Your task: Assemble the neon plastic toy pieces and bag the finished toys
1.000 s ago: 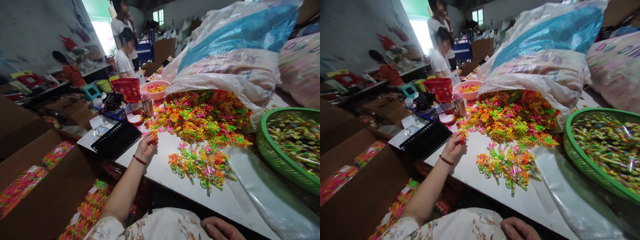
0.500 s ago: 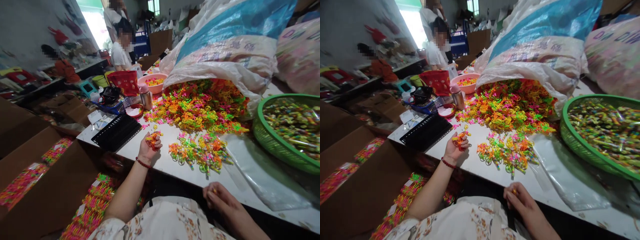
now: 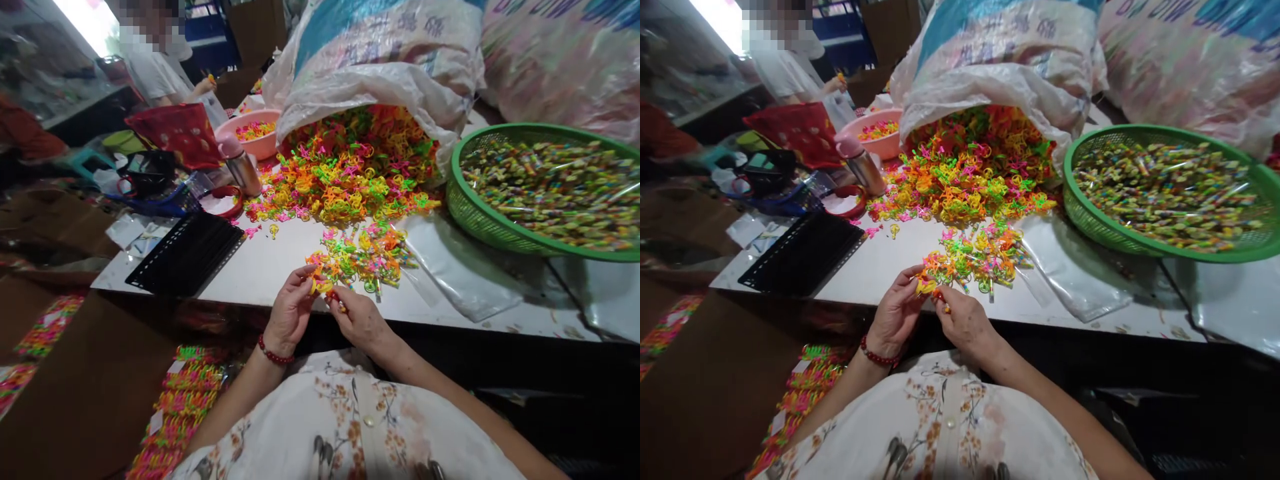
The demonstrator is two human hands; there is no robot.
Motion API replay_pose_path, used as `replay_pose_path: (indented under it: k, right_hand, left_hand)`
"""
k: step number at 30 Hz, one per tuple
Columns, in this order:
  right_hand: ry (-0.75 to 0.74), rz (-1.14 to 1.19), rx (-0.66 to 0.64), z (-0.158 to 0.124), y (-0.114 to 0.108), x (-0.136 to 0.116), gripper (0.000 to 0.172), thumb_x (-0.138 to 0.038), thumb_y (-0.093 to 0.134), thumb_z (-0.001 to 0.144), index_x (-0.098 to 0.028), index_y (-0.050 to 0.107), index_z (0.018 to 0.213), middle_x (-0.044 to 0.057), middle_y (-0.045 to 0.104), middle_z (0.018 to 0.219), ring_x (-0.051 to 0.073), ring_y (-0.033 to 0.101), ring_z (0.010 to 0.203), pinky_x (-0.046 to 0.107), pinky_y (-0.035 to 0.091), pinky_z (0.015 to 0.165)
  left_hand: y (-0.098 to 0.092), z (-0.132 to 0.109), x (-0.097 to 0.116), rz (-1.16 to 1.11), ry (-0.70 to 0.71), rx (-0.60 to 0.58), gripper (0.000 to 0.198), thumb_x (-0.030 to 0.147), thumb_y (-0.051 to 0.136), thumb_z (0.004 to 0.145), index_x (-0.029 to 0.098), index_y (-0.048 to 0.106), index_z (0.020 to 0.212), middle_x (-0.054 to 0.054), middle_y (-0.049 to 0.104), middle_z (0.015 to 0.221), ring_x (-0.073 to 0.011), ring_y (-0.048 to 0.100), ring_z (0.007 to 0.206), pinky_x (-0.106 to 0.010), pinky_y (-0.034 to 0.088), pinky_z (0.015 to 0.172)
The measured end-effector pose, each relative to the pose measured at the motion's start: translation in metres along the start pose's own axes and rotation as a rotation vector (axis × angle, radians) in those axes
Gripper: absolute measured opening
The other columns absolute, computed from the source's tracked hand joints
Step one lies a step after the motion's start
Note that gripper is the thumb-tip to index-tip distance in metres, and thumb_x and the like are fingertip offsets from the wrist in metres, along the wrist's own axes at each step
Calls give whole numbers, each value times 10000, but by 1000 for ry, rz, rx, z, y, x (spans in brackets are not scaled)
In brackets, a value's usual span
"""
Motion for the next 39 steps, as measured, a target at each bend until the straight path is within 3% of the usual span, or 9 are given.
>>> replay_pose_path:
  k: [5,9,12,16,23,26,31,35,39]
  right_hand:
    - [332,435,17,-12,2,13,302,-468,473,940,-199,603,894,-30,548,615,107,430,498,237,353,494]
    - [471,777,-10,-15,8,19,371,-561,529,883,-194,571,848,-82,449,521,68,287,388,210,265,394]
    - [450,753,-5,-16,8,19,396,-573,553,872,-180,592,835,-61,507,575,58,311,399,206,258,395]
    - [428,604,-14,-19,6,17,414,-562,531,899,-176,637,795,-49,492,537,68,321,409,218,237,408]
    - [281,318,49,-21,-5,4,322,-450,538,911,-186,632,753,12,659,685,117,525,595,240,387,584]
    - [364,492,2,-22,-5,4,330,-456,543,897,-179,620,736,4,643,656,83,434,491,222,337,496]
    - [584,1096,-142,-23,-1,9,306,-438,572,865,-146,602,777,-6,617,633,23,214,372,195,133,371]
    - [590,1138,-129,-21,-2,10,293,-413,589,852,-140,589,745,-1,620,610,17,229,364,185,143,361]
    - [580,986,-118,-22,-1,11,279,-413,562,852,-164,564,727,-12,617,582,33,243,351,201,137,360]
  left_hand:
    - [7,-3,-13,-35,-165,36,224,316,690,806,191,672,990,-53,665,998,-148,633,821,-277,536,713]
    - [10,-7,-16,176,-98,-5,349,327,713,792,206,655,1114,-53,677,1046,-142,632,810,-270,524,732]
    - [0,-10,-14,577,64,51,427,359,707,799,216,648,1197,-27,706,885,-129,611,687,-247,496,691]
    - [-12,-14,-6,971,334,138,297,340,690,813,245,728,1092,-25,711,784,-156,590,649,-246,443,661]
    - [-11,-15,0,923,470,101,229,253,734,764,266,756,992,-57,727,994,-232,623,904,-291,433,869]
    - [-4,-15,4,958,507,35,186,234,735,760,249,753,944,-61,690,885,-208,589,851,-283,429,863]
    - [-1,-9,0,941,389,7,130,330,677,813,202,656,795,-28,585,818,-158,530,771,-245,437,718]
    - [-5,-5,-14,652,102,-52,239,421,654,822,217,555,899,13,569,813,-120,522,705,-227,436,669]
    - [-7,-4,-17,618,73,-1,285,440,676,797,208,560,914,22,561,796,-103,509,699,-211,432,666]
Point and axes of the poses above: each hand's wrist, its own z-axis towards the middle knuckle, its own y-axis out of the palm, x = y × z, the point moved 3 cm from there along z, towards the middle knuckle
